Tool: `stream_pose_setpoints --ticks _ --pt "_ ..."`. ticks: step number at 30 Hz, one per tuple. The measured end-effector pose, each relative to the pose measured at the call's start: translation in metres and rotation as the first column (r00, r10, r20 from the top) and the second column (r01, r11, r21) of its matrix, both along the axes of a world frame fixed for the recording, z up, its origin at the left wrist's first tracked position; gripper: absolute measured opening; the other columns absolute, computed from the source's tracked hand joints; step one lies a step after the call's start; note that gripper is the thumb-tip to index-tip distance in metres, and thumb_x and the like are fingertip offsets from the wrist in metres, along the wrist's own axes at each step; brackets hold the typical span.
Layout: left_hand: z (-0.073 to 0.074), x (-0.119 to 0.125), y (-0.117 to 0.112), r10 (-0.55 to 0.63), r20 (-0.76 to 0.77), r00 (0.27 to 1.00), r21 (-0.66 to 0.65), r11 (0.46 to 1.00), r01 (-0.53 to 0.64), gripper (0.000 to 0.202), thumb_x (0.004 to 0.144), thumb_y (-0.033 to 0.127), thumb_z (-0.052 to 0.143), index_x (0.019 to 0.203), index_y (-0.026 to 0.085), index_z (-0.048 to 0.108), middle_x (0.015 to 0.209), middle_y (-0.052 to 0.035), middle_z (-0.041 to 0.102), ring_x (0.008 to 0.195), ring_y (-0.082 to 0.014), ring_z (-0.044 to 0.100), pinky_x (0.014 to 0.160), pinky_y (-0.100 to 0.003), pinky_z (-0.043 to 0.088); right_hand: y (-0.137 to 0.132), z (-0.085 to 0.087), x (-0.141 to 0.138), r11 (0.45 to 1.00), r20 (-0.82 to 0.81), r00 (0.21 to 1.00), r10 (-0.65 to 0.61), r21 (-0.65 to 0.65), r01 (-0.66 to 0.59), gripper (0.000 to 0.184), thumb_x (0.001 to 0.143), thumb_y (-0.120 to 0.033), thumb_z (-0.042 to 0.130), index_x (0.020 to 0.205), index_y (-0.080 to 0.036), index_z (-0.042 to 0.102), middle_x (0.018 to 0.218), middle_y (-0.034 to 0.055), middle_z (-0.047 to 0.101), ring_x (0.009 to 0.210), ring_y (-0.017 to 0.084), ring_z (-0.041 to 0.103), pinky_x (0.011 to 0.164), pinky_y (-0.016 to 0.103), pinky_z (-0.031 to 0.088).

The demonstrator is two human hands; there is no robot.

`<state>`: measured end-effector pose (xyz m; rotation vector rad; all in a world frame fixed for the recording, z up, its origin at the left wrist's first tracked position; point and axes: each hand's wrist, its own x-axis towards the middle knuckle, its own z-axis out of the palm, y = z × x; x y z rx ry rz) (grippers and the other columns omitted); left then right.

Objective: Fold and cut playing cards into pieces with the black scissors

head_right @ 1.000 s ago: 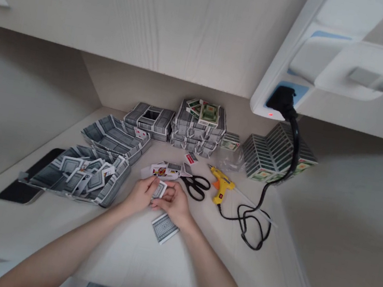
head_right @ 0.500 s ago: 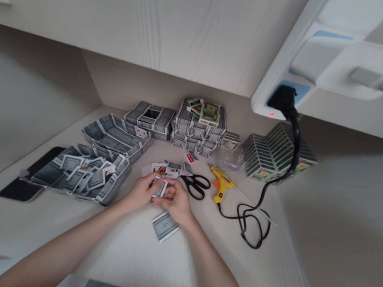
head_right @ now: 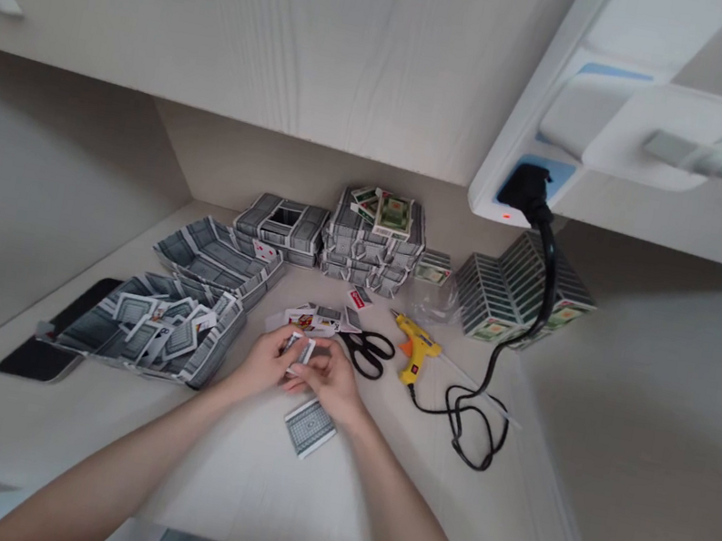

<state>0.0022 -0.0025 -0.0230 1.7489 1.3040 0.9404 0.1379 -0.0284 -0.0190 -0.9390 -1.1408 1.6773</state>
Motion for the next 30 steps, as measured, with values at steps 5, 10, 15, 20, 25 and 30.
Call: stream_pose_setpoints --ticks 5,10,15,20,25,30 --pt "0.0 -0.001 -0.003 -0.055 0.016 0.998 -0.031 0.998 0.055 0.025 0.081 0.036 0.041 0.075 0.016 0.054 0.056 0.0042 0.049 0.05 -0.0084 0.044 0.048 -0.018 0.033 0.002 -0.001 0.002 0.999 0.007 1.0 0.028 -0.029 -0.028 0.043 0.068 -0.04 0.065 0.092 -0.022 0.033 0.059 -0.0063 0.06 0.047 0.018 0.064 0.047 0.031 0.053" --pt "0.0 -0.003 -0.005 -0.042 -0.008 0.999 0.008 0.999 0.042 0.025 0.081 0.033 0.041 0.073 0.015 0.056 0.058 0.0029 0.051 0.054 -0.0087 0.045 0.052 -0.019 0.034 0.0 -0.011 0.002 0.999 0.049 0.999 0.023 0.046 -0.025 0.06 0.05 -0.028 0.079 0.089 -0.022 0.034 0.068 -0.0048 0.062 0.058 0.017 0.065 0.056 0.031 0.054" --pt "0.0 -0.003 -0.004 -0.009 -0.02 1.0 -0.014 1.0 0.009 0.027 0.081 0.035 0.041 0.07 0.014 0.055 0.054 0.004 0.048 0.052 -0.0086 0.043 0.05 -0.018 0.032 -0.004 -0.014 0.0 0.999 0.114 0.993 0.009 0.043 -0.014 0.06 0.051 -0.026 0.079 0.09 -0.022 0.033 0.064 -0.0061 0.061 0.052 0.016 0.064 0.051 0.029 0.054" --pt "0.001 -0.003 -0.003 -0.03 -0.02 0.999 -0.001 1.0 0.03 0.025 0.081 0.034 0.042 0.076 0.015 0.056 0.056 0.0038 0.051 0.053 -0.0087 0.044 0.05 -0.018 0.033 -0.004 -0.012 0.002 0.999 0.101 0.995 -0.008 0.053 0.003 0.054 0.057 -0.026 0.076 0.092 -0.022 0.034 0.061 -0.0068 0.059 0.05 0.016 0.064 0.048 0.028 0.054" --pt "0.002 -0.003 -0.002 -0.057 -0.072 0.996 0.031 0.998 0.059 0.018 0.075 0.032 0.051 0.083 0.016 0.054 0.065 0.0024 0.057 0.06 -0.0103 0.05 0.056 -0.02 0.038 -0.003 -0.015 0.002 0.998 0.075 0.997 -0.03 0.056 0.026 0.054 0.056 -0.023 0.076 0.093 -0.022 0.037 0.059 -0.0077 0.058 0.05 0.015 0.063 0.048 0.027 0.054" --pt "0.002 -0.001 -0.003 -0.05 -0.021 0.999 0.002 0.999 0.05 0.019 0.077 0.035 0.048 0.079 0.017 0.052 0.058 0.0042 0.054 0.051 -0.0087 0.048 0.049 -0.018 0.036 0.0 -0.011 0.003 0.999 0.04 0.999 0.006 0.051 -0.008 0.051 0.06 -0.024 0.073 0.097 -0.022 0.037 0.061 -0.0067 0.059 0.051 0.014 0.063 0.047 0.025 0.052"
